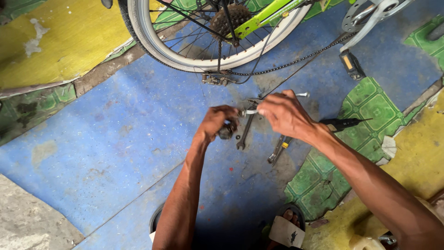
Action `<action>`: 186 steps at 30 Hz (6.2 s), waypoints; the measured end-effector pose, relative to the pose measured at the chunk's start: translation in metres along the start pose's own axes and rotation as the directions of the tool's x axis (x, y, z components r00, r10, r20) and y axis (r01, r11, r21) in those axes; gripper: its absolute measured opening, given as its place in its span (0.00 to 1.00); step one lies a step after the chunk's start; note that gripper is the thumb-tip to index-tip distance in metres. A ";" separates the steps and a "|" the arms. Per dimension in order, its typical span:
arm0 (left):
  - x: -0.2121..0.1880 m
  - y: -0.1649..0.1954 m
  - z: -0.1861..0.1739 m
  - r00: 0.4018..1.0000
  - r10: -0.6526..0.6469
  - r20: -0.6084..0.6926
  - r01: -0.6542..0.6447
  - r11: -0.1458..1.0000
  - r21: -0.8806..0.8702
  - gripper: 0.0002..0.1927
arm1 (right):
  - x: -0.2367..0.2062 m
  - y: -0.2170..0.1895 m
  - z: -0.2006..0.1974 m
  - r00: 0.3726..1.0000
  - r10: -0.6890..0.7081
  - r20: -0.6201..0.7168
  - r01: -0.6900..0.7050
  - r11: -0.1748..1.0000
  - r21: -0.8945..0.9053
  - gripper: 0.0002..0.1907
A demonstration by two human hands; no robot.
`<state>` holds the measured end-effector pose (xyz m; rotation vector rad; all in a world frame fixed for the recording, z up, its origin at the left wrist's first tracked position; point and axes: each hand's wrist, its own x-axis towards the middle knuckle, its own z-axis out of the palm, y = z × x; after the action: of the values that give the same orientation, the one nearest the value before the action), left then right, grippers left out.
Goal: The person disassembles a bicycle derailleur using a screwdriver and wrench, removes small parts, and then reassembles the derailleur with a rag and tools. The person places the derailleur back near the rear wheel.
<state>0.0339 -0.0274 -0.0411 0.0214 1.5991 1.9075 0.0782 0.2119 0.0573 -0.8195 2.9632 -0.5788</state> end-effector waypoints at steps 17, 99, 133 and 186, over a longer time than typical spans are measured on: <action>-0.015 0.034 0.018 0.997 -0.065 0.030 0.072 0.892 -0.446 0.17 | -0.013 -0.007 0.057 0.804 0.517 0.294 -0.467 0.241 0.851 0.11; 0.011 0.038 0.025 0.920 0.135 -0.368 -0.294 0.860 -0.418 0.17 | 0.068 -0.010 0.056 0.756 0.553 -0.351 -0.255 0.743 0.619 0.05; -0.022 0.033 0.038 0.835 0.423 -0.352 -0.334 0.898 0.287 0.18 | 0.049 0.009 0.090 0.758 0.635 0.151 -0.211 0.019 0.977 0.04; -0.005 0.014 0.012 0.923 0.200 -0.329 -0.307 0.898 -0.317 0.14 | 0.043 -0.010 0.093 0.820 0.538 -0.196 -0.230 0.622 0.749 0.08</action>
<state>0.0365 -0.0198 -0.0235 -0.2240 1.4502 2.4883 0.0559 0.1501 -0.0218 0.0592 2.6602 -1.8511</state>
